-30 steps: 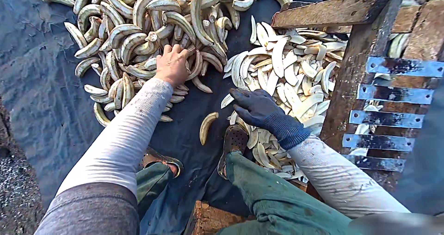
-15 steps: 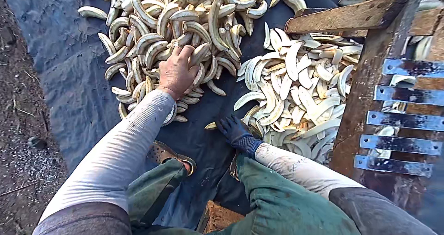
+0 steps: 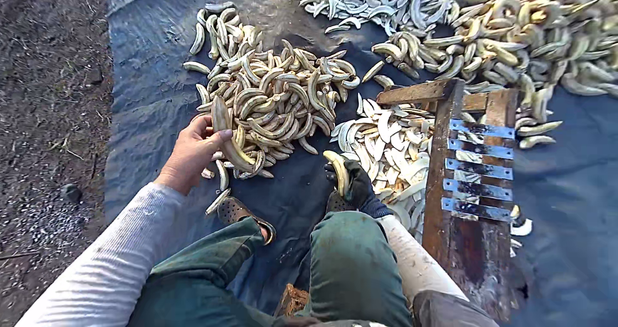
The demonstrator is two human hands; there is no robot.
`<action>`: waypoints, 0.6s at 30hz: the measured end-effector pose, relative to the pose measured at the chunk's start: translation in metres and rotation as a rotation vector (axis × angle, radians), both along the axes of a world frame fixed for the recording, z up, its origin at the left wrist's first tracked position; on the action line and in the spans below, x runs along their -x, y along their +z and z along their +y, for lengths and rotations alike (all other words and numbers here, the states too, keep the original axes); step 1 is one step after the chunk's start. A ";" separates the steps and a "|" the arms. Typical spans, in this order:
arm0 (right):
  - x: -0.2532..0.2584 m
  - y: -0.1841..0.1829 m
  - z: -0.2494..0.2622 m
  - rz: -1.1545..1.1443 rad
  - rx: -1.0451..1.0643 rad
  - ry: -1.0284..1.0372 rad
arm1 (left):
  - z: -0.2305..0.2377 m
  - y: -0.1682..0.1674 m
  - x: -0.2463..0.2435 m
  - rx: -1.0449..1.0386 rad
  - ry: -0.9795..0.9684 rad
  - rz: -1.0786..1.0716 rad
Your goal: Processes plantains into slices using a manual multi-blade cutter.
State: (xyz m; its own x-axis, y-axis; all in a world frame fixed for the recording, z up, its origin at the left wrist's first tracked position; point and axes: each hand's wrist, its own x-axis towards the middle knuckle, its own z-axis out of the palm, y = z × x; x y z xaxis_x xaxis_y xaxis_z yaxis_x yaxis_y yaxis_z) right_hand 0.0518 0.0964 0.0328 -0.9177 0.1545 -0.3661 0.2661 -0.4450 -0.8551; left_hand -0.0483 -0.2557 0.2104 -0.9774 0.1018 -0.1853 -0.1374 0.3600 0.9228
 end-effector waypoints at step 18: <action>-0.269 0.091 0.123 -0.330 -1.744 0.081 | 0.114 0.000 -0.034 -0.215 0.001 -0.004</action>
State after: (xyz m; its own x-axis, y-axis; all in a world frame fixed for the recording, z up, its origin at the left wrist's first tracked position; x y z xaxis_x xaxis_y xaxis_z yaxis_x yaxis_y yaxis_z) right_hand 0.3203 0.2197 0.1234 -0.8711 0.4911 0.0048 0.4816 0.8561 -0.1877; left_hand -0.0147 -0.1418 0.2107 -0.9769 0.1384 -0.1629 -0.1412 0.1544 0.9779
